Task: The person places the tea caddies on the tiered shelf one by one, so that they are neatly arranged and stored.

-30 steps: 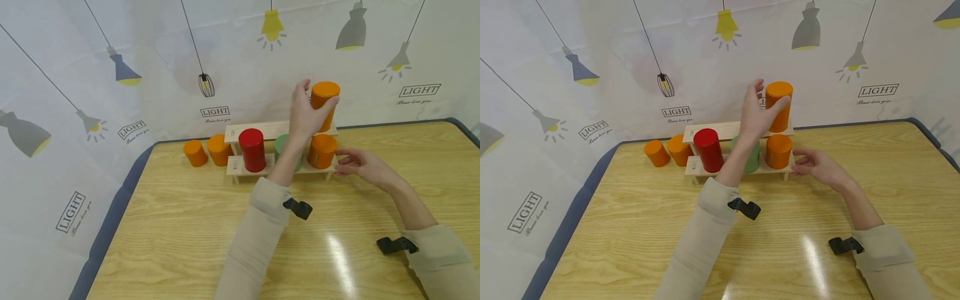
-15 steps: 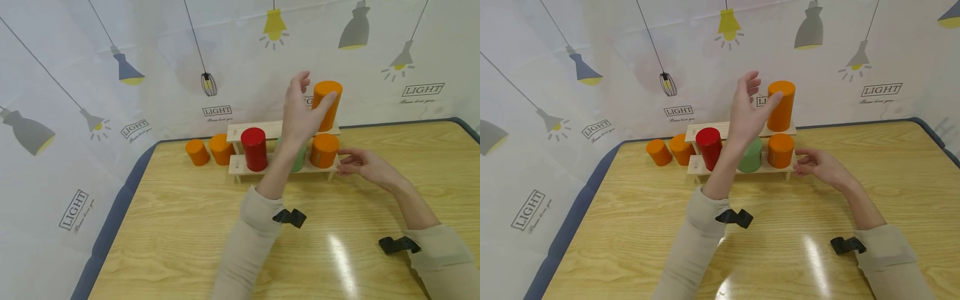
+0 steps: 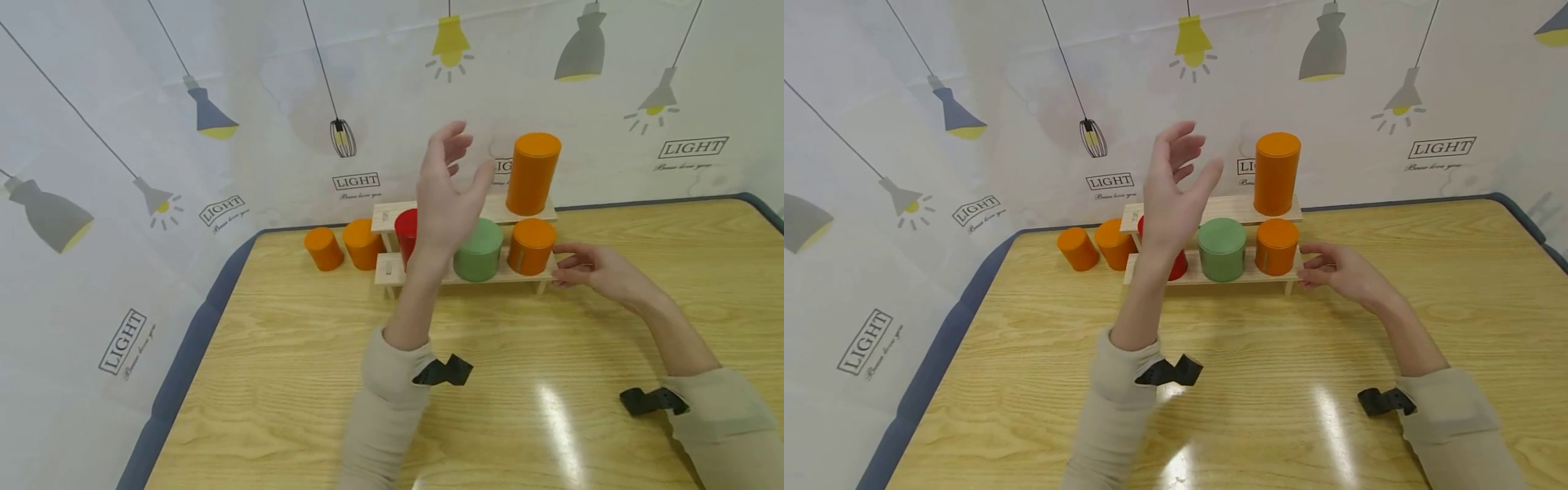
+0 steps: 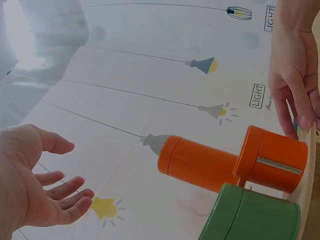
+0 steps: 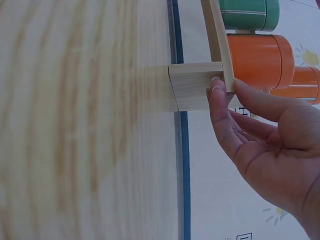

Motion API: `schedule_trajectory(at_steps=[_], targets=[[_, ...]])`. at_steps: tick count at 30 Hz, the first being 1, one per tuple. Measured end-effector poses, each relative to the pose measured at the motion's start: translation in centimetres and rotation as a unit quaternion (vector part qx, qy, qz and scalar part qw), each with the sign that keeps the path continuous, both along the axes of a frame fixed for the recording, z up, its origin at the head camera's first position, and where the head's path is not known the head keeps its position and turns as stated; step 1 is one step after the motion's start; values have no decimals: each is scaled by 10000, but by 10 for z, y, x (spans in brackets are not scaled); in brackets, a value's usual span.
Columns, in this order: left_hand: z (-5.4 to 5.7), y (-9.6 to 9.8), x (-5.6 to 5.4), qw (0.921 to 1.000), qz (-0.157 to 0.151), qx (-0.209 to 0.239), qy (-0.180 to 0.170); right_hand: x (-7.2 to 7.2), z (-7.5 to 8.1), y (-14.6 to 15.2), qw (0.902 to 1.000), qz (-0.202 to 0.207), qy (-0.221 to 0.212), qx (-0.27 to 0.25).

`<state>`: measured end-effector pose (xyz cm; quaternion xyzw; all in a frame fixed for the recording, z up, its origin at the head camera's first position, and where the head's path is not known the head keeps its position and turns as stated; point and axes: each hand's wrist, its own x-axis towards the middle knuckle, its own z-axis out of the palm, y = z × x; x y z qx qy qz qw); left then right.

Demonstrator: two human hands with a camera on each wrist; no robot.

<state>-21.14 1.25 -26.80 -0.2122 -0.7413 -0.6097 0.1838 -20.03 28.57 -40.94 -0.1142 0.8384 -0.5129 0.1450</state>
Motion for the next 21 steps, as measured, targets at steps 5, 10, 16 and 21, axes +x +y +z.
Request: schedule_trajectory(at_steps=[5,10,16,21], targets=[[-9,-22,2,9999,84,9,135,0,-1,1,10000,0,-22,10],[-21,-43,1,9995,219,-29,217,0,-1,1,10000,12,-21,17],[-32,-69,-2,9990,356,21,255,0,-1,1,10000,9,-25,-31],[-44,-93,-6,9972,669,-111,312,0,0,0,10000,-5,-50,-43]])
